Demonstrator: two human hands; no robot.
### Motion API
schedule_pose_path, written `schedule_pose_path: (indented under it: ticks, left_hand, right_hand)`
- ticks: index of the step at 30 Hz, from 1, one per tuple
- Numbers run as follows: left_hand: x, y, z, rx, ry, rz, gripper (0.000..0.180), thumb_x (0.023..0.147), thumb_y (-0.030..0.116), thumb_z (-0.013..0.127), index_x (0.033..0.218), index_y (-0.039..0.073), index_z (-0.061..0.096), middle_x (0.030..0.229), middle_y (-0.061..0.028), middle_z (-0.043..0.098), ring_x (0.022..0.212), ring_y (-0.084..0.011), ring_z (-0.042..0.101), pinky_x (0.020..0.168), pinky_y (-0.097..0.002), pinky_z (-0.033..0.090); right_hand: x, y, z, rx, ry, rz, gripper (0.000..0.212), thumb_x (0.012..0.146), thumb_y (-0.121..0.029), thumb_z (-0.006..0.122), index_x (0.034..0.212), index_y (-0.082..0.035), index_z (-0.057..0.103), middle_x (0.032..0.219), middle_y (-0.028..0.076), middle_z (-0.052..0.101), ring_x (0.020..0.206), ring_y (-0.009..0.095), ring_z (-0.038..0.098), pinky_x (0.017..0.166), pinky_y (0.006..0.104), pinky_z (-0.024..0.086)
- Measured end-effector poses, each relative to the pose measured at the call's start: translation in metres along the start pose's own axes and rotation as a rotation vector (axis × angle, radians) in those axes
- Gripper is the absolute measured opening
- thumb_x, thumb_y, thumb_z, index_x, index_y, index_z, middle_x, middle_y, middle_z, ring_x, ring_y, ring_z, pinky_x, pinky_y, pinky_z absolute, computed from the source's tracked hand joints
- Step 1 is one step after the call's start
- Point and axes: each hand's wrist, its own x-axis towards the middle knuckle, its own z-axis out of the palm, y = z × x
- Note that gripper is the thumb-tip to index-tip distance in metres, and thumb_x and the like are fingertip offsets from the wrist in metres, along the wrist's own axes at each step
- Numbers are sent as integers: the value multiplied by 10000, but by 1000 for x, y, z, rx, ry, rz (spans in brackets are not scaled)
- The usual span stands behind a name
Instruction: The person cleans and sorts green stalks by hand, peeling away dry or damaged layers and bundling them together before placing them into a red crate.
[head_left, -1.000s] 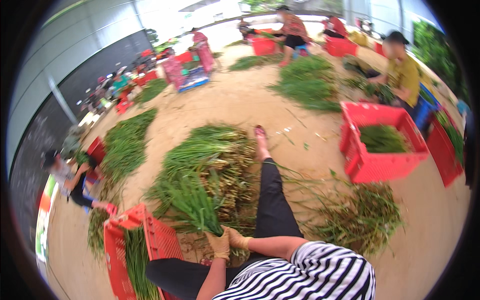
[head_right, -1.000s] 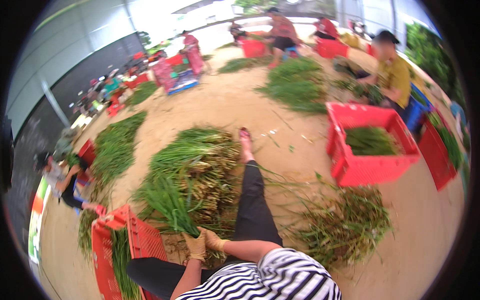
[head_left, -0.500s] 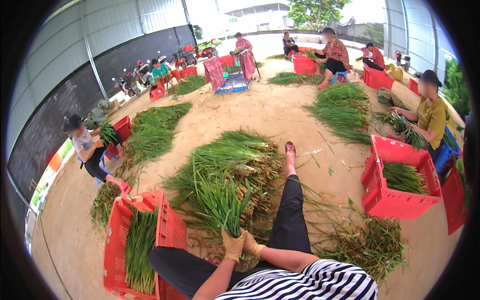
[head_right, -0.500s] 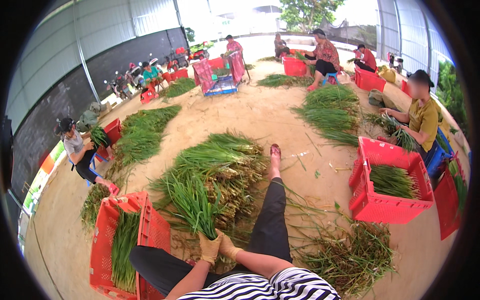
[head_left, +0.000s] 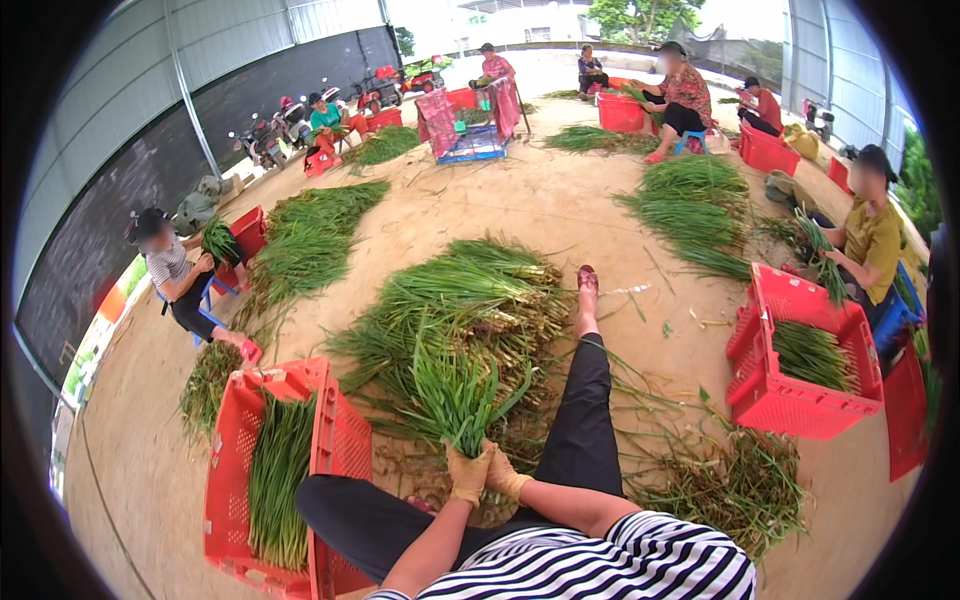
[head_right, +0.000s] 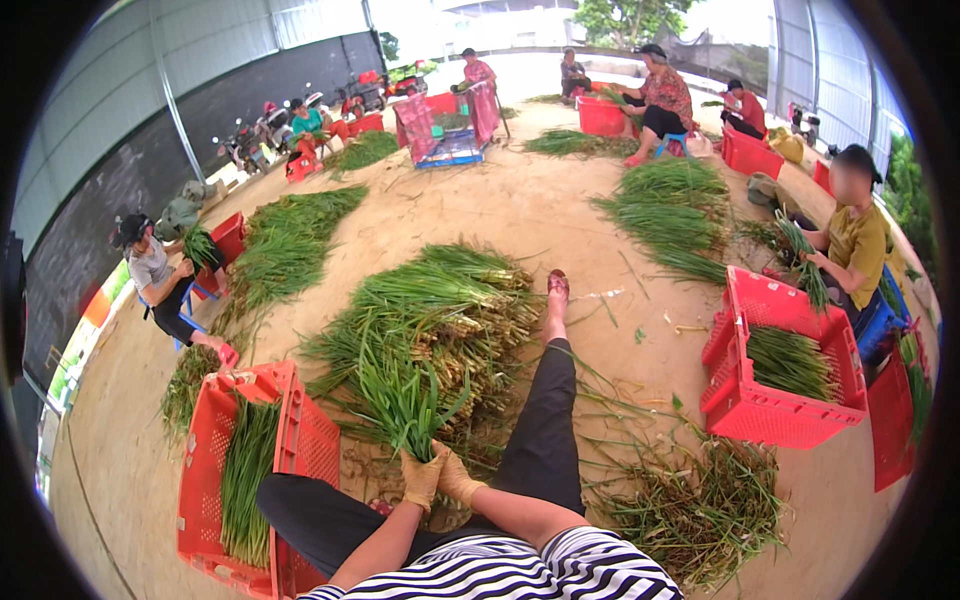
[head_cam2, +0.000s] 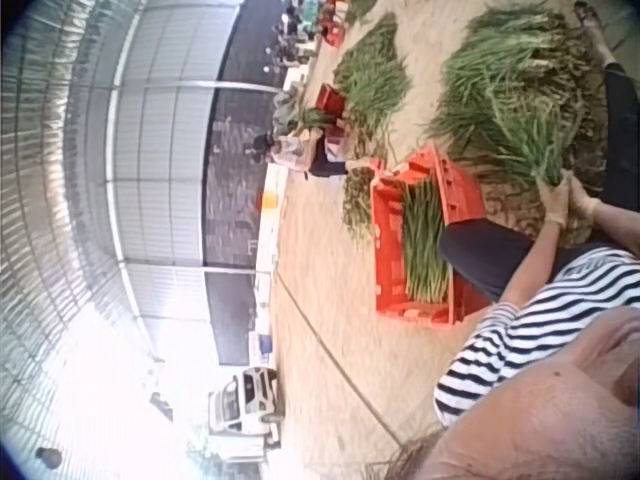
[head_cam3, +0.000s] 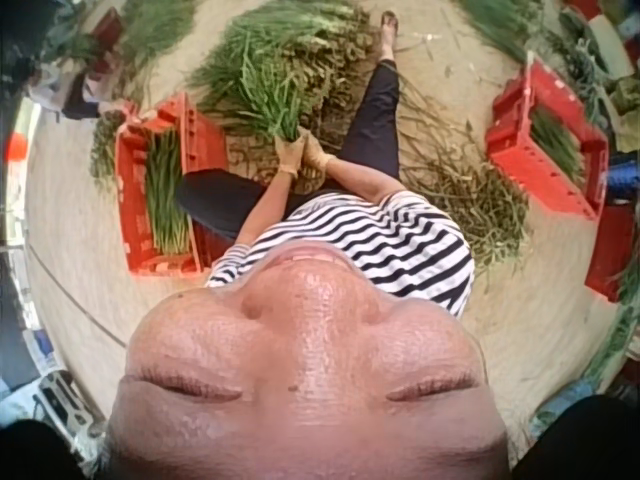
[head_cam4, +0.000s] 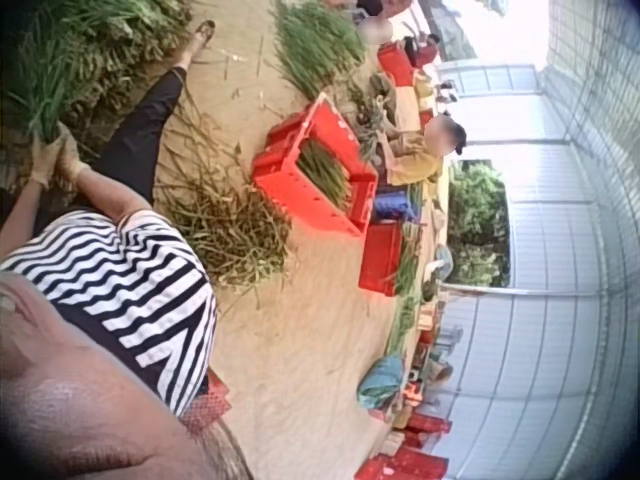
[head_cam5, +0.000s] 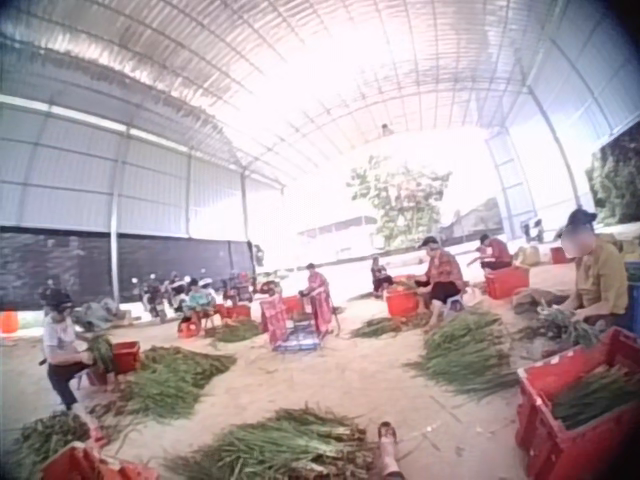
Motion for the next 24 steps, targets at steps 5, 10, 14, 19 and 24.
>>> schedule_pose_path:
  ticks: [5, 10, 14, 19, 24]
  left_hand:
    - [-12, 7, -25, -81, 93, -117, 623, 686, 82, 719, 1191, 32, 357, 1061, -91, 516, 928, -206, 514, 801, -315, 419]
    - [30, 7, -38, -211, 197, -334, 188, 771, 62, 617, 939, 9, 553, 882, -44, 575, 749, -171, 534, 675, -337, 433]
    - [65, 28, -78, -361, 222, -147, 167, 742, 6, 610, 904, 3, 570, 845, -17, 579, 756, -136, 534, 709, -281, 428]
    - [127, 140, -145, -696, 267, -148, 213, 682, -65, 633, 837, 62, 562, 790, -13, 553, 724, -135, 537, 621, -261, 445]
    - [175, 162, -216, -868, 197, -263, 127, 824, 208, 568, 830, 82, 578, 753, -41, 600, 705, -168, 579, 655, -295, 470]
  right_hand:
    - [-13, 89, -43, 2354, -60, 524, 454, 780, -129, 534, 1202, -38, 394, 1067, 167, 510, 990, 291, 486, 861, 359, 377]
    - [4, 152, -31, 2224, -20, 305, 638, 642, -175, 634, 1177, 51, 370, 1037, 237, 502, 998, 364, 477, 859, 400, 391]
    - [18, 200, -21, 2239, 199, 387, 491, 677, -191, 650, 1110, -17, 496, 1043, 173, 541, 963, 315, 513, 841, 379, 405]
    - [14, 222, 13, 2623, 205, 929, 135, 797, -130, 578, 775, 0, 607, 785, 74, 620, 701, 183, 565, 669, 290, 454]
    - [5, 209, 25, 2952, -30, 1050, 143, 848, -98, 544, 820, 36, 586, 741, 39, 562, 621, 83, 484, 631, 218, 431]
